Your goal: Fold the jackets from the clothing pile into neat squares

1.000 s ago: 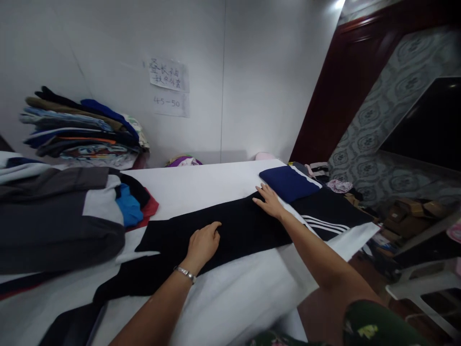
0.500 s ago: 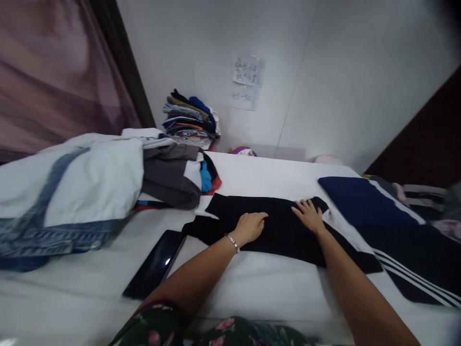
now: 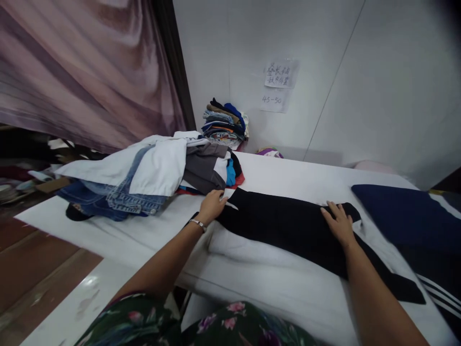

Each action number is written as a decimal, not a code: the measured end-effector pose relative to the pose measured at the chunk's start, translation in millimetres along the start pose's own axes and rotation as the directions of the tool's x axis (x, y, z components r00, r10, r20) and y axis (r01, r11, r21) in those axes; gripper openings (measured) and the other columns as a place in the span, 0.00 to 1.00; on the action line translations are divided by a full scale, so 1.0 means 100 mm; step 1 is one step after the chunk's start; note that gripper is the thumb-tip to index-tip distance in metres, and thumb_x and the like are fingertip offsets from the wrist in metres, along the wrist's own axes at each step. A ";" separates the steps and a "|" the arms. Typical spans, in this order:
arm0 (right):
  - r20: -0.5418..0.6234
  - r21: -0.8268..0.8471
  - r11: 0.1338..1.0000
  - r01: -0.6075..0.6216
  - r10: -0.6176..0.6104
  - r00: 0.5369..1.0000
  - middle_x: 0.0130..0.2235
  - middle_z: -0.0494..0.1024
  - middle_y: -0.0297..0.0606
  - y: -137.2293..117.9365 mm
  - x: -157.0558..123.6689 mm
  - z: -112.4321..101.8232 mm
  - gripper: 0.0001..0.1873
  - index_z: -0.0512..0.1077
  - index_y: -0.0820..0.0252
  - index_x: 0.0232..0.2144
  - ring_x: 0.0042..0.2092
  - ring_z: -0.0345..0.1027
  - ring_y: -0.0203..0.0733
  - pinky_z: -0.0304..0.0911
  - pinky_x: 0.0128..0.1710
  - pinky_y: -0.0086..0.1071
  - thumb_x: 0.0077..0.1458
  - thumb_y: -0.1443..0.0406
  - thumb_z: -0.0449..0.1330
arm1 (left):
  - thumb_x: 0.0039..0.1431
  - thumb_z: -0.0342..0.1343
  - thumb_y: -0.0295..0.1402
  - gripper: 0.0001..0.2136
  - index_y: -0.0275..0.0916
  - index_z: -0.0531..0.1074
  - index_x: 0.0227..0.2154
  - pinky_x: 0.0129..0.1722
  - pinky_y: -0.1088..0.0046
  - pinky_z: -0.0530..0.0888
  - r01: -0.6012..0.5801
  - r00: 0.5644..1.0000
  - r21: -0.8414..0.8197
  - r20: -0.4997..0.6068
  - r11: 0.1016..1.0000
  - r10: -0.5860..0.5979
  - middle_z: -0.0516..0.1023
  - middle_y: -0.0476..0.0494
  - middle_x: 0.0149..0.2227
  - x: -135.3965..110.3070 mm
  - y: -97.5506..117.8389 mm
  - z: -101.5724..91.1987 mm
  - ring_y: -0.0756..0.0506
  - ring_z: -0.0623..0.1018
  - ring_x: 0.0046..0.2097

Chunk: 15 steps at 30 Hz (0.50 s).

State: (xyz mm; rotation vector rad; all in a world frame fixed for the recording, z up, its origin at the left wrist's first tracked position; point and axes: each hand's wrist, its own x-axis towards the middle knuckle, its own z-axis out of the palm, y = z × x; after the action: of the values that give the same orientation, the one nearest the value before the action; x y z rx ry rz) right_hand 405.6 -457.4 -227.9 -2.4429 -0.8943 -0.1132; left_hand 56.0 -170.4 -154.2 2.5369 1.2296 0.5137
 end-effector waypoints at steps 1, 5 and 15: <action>-0.038 0.047 0.998 0.034 -0.032 0.999 0.64 0.60 0.42 -0.05 -0.03 -0.04 0.32 0.61 0.52 0.60 0.67 0.45 0.53 0.39 0.62 0.61 0.59 0.47 0.43 | 0.61 0.47 0.41 0.20 0.34 0.70 0.51 0.53 0.67 0.66 0.038 0.999 0.003 0.018 0.999 -0.038 0.73 0.35 0.52 -0.01 -0.06 -0.02 0.41 0.72 0.53; 0.015 0.153 0.935 0.319 -0.325 0.946 0.64 0.60 0.40 -0.42 -0.24 -0.12 0.31 0.60 0.51 0.62 0.66 0.47 0.49 0.42 0.63 0.52 0.61 0.48 0.44 | 0.59 0.48 0.46 0.23 0.35 0.70 0.51 0.53 0.66 0.64 0.189 0.975 -0.126 0.140 0.974 -0.171 0.74 0.33 0.52 -0.02 -0.10 0.01 0.38 0.72 0.54; 0.352 0.019 0.819 0.574 -0.542 0.763 0.66 0.55 0.41 -0.88 -0.58 0.07 0.31 0.61 0.51 0.61 0.67 0.43 0.52 0.36 0.64 0.55 0.61 0.46 0.46 | 0.51 0.57 0.48 0.19 0.35 0.77 0.32 0.39 0.66 0.74 0.476 0.860 -0.415 0.402 0.775 -0.313 0.82 0.34 0.37 0.15 -0.01 0.01 0.37 0.80 0.41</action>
State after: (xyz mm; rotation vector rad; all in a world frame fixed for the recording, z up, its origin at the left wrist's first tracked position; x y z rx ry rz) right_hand 305.7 -431.2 -208.5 -2.2230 -1.8037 0.0689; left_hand 64.6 -158.2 -152.3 1.7640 1.2636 0.2661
